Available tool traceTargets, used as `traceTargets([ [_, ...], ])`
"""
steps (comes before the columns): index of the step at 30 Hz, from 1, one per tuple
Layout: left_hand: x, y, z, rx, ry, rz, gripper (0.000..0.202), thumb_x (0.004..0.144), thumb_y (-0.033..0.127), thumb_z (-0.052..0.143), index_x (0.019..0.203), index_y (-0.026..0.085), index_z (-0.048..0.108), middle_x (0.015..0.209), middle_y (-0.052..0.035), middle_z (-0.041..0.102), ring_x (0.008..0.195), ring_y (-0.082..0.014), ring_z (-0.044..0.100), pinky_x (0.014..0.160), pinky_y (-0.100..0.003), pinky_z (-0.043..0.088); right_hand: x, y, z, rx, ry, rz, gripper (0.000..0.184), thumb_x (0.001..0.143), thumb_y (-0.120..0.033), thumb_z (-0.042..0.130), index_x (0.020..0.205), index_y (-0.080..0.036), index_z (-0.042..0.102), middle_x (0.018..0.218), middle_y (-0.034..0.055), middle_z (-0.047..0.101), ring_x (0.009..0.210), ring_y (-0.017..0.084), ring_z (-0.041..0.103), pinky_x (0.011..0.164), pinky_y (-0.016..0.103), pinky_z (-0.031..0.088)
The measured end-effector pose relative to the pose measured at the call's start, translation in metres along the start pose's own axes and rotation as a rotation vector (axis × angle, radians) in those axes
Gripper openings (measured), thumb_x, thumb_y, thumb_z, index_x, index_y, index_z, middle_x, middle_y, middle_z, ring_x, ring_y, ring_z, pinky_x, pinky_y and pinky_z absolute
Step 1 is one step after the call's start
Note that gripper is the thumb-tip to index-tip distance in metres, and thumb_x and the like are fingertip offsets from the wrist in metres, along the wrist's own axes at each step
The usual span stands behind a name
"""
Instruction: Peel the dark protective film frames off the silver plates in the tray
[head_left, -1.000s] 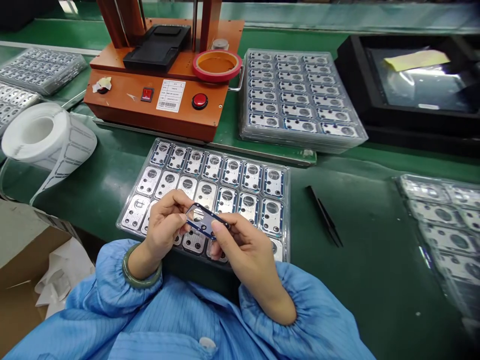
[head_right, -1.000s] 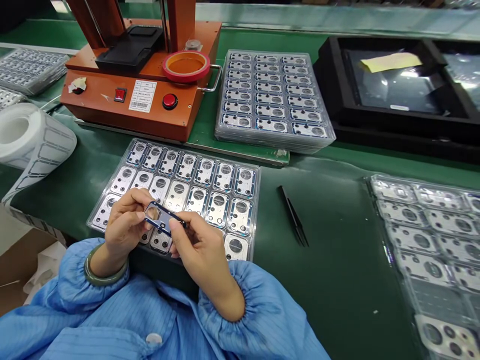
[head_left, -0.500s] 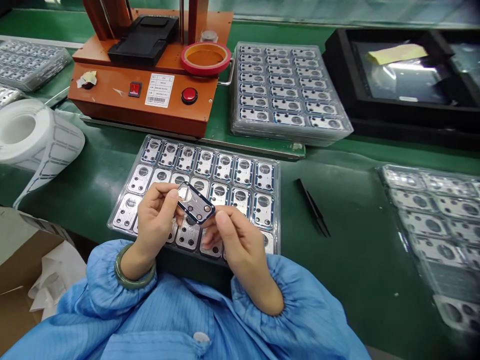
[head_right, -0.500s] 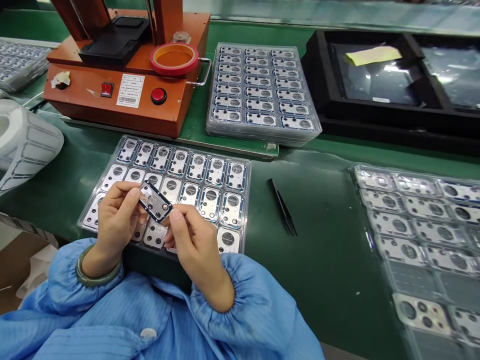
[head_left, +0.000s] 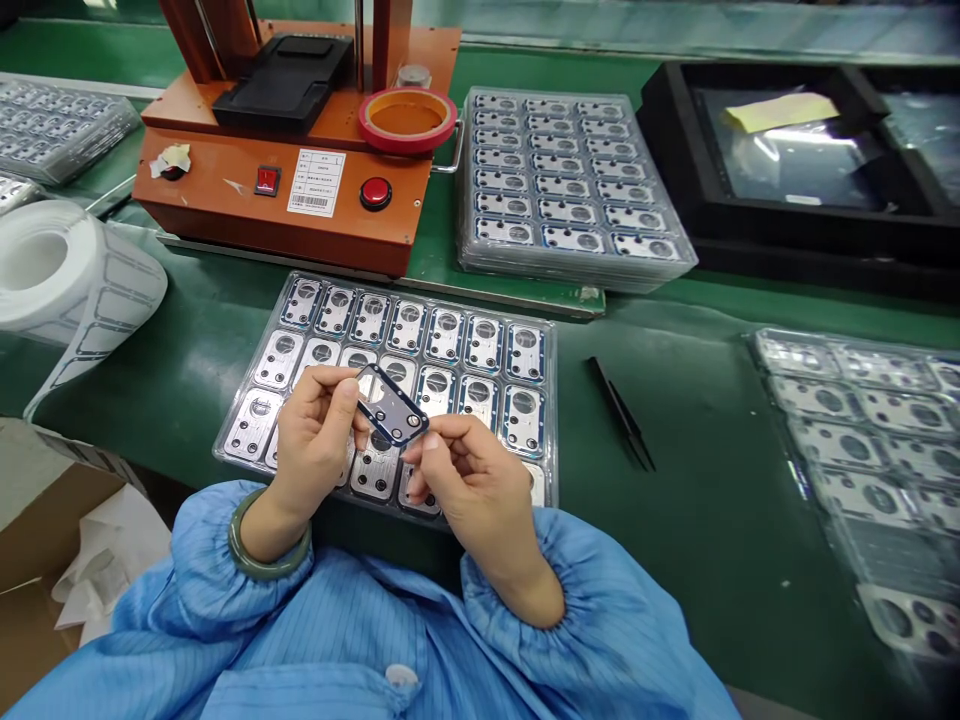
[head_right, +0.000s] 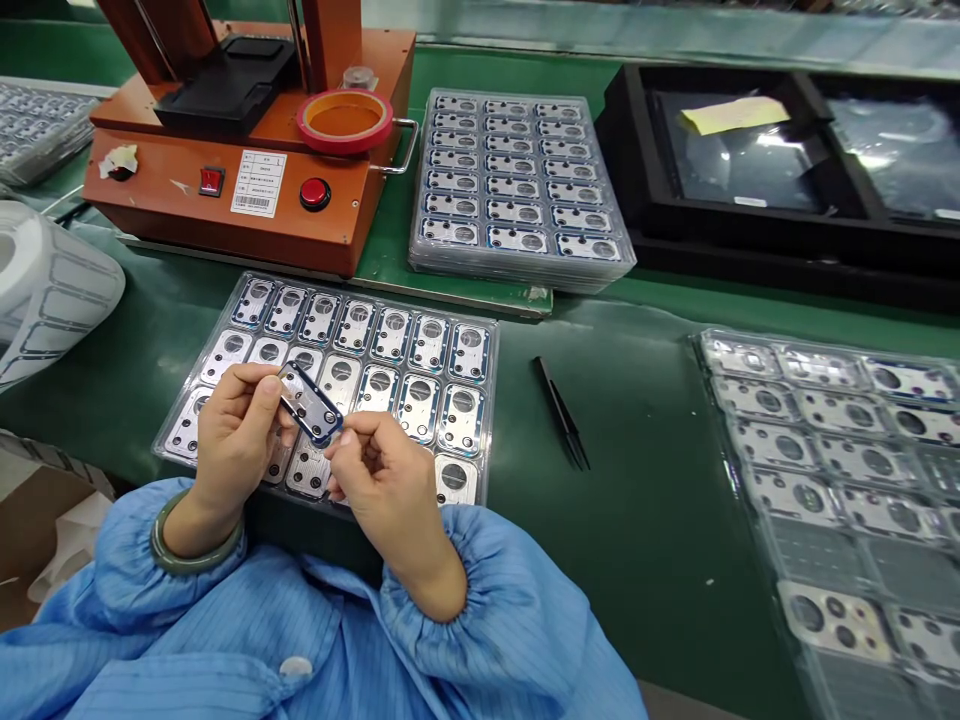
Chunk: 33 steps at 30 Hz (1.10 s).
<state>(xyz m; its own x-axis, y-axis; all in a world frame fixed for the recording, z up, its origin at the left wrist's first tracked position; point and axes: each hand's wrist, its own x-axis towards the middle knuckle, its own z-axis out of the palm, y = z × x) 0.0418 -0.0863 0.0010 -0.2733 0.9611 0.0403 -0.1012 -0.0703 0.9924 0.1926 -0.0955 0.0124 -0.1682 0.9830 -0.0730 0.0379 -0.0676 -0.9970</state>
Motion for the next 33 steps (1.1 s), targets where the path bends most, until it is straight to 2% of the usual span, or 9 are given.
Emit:
traceTargets([
  [4, 0.004, 0.001, 0.0, -0.033, 0.126, -0.025, 0.019, 0.083, 0.035, 0.064, 0.092, 0.02, 0.056, 0.054, 0.0078, 0.054, 0.039, -0.0051, 0.049, 0.039, -0.016, 0.042, -0.001, 0.001, 0.0, -0.092, 0.07, -0.111, 0.01, 0.09, -0.026, 0.053, 0.093, -0.019, 0.06, 0.072, -0.0005, 0.067, 0.05, 0.008, 0.06, 0.049, 0.02, 0.052],
  [8, 0.01, 0.012, 0.001, 0.196, 0.19, 0.075, 0.016, 0.082, 0.032, 0.066, 0.085, 0.017, 0.059, 0.057, 0.0066, 0.054, 0.039, -0.0041, 0.048, 0.038, -0.015, 0.039, 0.001, 0.002, 0.0, -0.096, 0.208, -0.158, 0.01, 0.09, -0.026, 0.053, 0.094, -0.019, 0.06, 0.072, -0.0018, 0.066, 0.05, 0.007, 0.059, 0.048, 0.019, 0.051],
  [11, 0.019, 0.016, 0.001, 0.423, 0.116, 0.148, 0.012, 0.083, 0.029, 0.063, 0.085, 0.017, 0.063, 0.062, 0.0041, 0.056, 0.045, -0.0045, 0.049, 0.042, -0.016, 0.04, 0.001, 0.002, 0.0, -0.086, 0.217, -0.149, 0.01, 0.091, -0.025, 0.053, 0.095, -0.02, 0.06, 0.073, -0.0021, 0.066, 0.05, 0.006, 0.059, 0.049, 0.018, 0.05],
  [16, 0.034, 0.007, 0.006, 0.668, -0.067, 0.155, 0.01, 0.086, 0.025, 0.058, 0.086, 0.017, 0.064, 0.077, -0.0012, 0.064, 0.064, -0.0105, 0.057, 0.056, -0.021, 0.047, -0.001, 0.004, -0.001, -0.105, 0.185, -0.151, 0.01, 0.092, -0.025, 0.052, 0.095, -0.02, 0.061, 0.074, -0.0024, 0.065, 0.052, 0.007, 0.059, 0.051, 0.02, 0.05],
  [20, 0.036, -0.001, 0.009, 0.836, -0.085, 0.236, 0.015, 0.087, 0.023, 0.058, 0.098, 0.017, 0.065, 0.085, -0.0033, 0.063, 0.07, -0.0123, 0.058, 0.068, -0.027, 0.049, -0.001, 0.006, -0.001, -0.102, 0.168, -0.145, 0.011, 0.091, -0.026, 0.052, 0.096, -0.021, 0.061, 0.074, -0.0024, 0.066, 0.053, 0.007, 0.059, 0.053, 0.021, 0.05],
  [23, 0.032, -0.003, 0.006, 0.883, -0.086, 0.321, 0.027, 0.089, 0.024, 0.055, 0.115, 0.017, 0.06, 0.096, -0.0054, 0.061, 0.067, -0.01, 0.055, 0.07, -0.027, 0.05, -0.001, 0.005, -0.002, -0.11, 0.161, -0.155, 0.01, 0.091, -0.025, 0.053, 0.095, -0.021, 0.061, 0.072, -0.0025, 0.066, 0.053, 0.008, 0.059, 0.055, 0.023, 0.05],
  [25, 0.028, -0.003, 0.003, 0.896, -0.11, 0.375, 0.03, 0.091, 0.024, 0.052, 0.119, 0.018, 0.057, 0.1, -0.0065, 0.061, 0.07, -0.0105, 0.056, 0.07, -0.027, 0.05, -0.002, 0.004, -0.002, -0.124, 0.163, -0.158, 0.01, 0.091, -0.025, 0.053, 0.094, -0.021, 0.061, 0.072, -0.002, 0.066, 0.055, 0.009, 0.06, 0.057, 0.024, 0.05],
  [29, 0.016, -0.003, 0.001, 1.036, -0.183, 0.537, 0.022, 0.091, 0.026, 0.051, 0.108, 0.016, 0.063, 0.099, -0.0082, 0.067, 0.09, -0.019, 0.058, 0.08, -0.035, 0.05, -0.002, 0.005, -0.002, -0.172, 0.163, -0.168, 0.012, 0.091, -0.026, 0.052, 0.094, -0.02, 0.062, 0.072, -0.0012, 0.066, 0.056, 0.01, 0.06, 0.058, 0.025, 0.051],
  [33, 0.004, 0.0, -0.002, 1.097, -0.262, 0.618, 0.018, 0.09, 0.025, 0.054, 0.101, 0.016, 0.066, 0.102, -0.009, 0.068, 0.093, -0.0211, 0.057, 0.082, -0.039, 0.05, -0.002, 0.006, -0.004, -0.235, 0.161, -0.183, 0.014, 0.09, -0.029, 0.052, 0.093, -0.021, 0.063, 0.071, -0.0008, 0.066, 0.055, 0.011, 0.06, 0.058, 0.026, 0.051],
])
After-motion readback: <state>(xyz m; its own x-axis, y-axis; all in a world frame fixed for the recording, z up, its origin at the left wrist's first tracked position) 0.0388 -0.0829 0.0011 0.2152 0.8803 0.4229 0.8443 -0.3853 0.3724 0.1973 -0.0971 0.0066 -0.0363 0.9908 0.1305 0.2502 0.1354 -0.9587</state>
